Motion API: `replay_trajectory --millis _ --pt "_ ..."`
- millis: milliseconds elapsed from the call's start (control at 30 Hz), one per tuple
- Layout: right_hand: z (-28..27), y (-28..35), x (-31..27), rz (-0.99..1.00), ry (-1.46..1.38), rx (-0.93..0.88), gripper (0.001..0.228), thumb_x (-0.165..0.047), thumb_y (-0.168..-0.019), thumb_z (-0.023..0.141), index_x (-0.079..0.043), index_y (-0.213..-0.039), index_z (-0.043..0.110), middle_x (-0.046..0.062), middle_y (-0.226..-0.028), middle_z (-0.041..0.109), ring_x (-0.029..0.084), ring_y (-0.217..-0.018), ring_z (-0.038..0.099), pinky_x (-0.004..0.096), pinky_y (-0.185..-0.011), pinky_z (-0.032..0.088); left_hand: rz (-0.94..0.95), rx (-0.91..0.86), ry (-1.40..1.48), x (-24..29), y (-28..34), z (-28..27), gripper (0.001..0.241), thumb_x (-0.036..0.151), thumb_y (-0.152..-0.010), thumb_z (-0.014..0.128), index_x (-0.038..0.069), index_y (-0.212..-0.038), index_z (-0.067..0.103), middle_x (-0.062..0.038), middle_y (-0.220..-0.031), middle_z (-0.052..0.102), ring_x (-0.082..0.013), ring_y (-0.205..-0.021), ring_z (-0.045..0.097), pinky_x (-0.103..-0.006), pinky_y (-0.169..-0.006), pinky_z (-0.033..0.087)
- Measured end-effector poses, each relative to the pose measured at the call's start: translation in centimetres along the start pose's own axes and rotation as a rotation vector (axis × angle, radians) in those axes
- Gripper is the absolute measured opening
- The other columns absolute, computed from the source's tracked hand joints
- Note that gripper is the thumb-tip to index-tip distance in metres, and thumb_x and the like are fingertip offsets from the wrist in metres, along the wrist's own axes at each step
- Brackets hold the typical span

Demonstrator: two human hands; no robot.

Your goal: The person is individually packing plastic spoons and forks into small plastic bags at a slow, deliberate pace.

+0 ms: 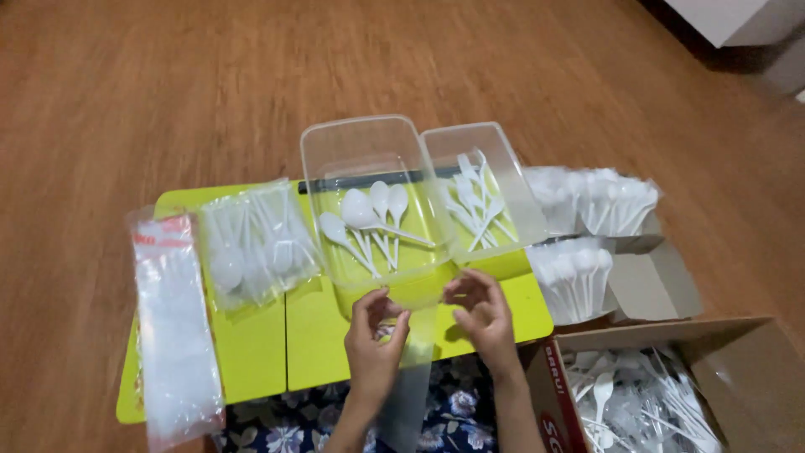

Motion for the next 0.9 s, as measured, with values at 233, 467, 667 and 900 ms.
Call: replay_trajectory --millis 233,467,667,900 --pt "-2.4 -11.5 -6.7 -0.396 0.937 0.234 0.037 -0.005 -0.085 0.074 -0.003 -0.121 0.065 0.009 -0.115 0.066 0.021 -0.100 0.066 0.033 -0.092 0.052 0.103 -0.126 -0.068 1.1 0.6 2.9 0.026 0.007 -0.083 0.078 0.008 -0.109 0.074 -0.002 -0.095 0.070 -0.0115 -0.080 0.075 -0.0251 -0.072 0.063" --pt "-3.0 -20.8 2.5 0.203 1.499 -0.046 0.055 -0.028 -0.086 0.074 -0.017 -0.137 0.057 0.012 -0.130 0.061 0.034 -0.115 0.061 0.048 -0.094 0.053 0.070 -0.074 -0.179 -4.6 -1.8 2.8 0.032 0.009 -0.085 0.077 0.010 -0.116 0.067 0.001 -0.103 0.072 -0.0101 -0.070 0.065 -0.0259 -0.065 0.055" --pt "-2.3 -21.1 3.2 0.224 1.525 -0.020 0.045 -0.015 -0.087 0.068 -0.016 -0.129 0.054 0.011 -0.124 0.066 0.035 -0.111 0.064 0.051 -0.092 0.053 -0.038 -0.131 -0.116 -4.9 -2.1 2.8 0.024 0.008 -0.084 0.076 0.011 -0.107 0.070 0.003 -0.095 0.078 -0.0103 -0.068 0.067 -0.0258 -0.064 0.055" --pt "-2.2 -20.0 -0.3 0.136 1.305 0.120 0.043 -0.005 -0.087 0.068 -0.015 -0.127 0.058 0.012 -0.116 0.070 0.034 -0.110 0.066 0.047 -0.094 0.050 -0.124 -0.161 0.187 -6.5 -2.4 3.0 0.017 -0.002 -0.085 0.072 0.006 -0.092 0.058 -0.009 -0.107 0.077 -0.0169 -0.074 0.080 -0.0270 -0.062 0.066"
Point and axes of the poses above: each hand's wrist, its own y-axis away from the middle knuckle, its own z-axis out of the palm, x = y × z, the point moved 7 cm from there along -y, towards the middle knuckle
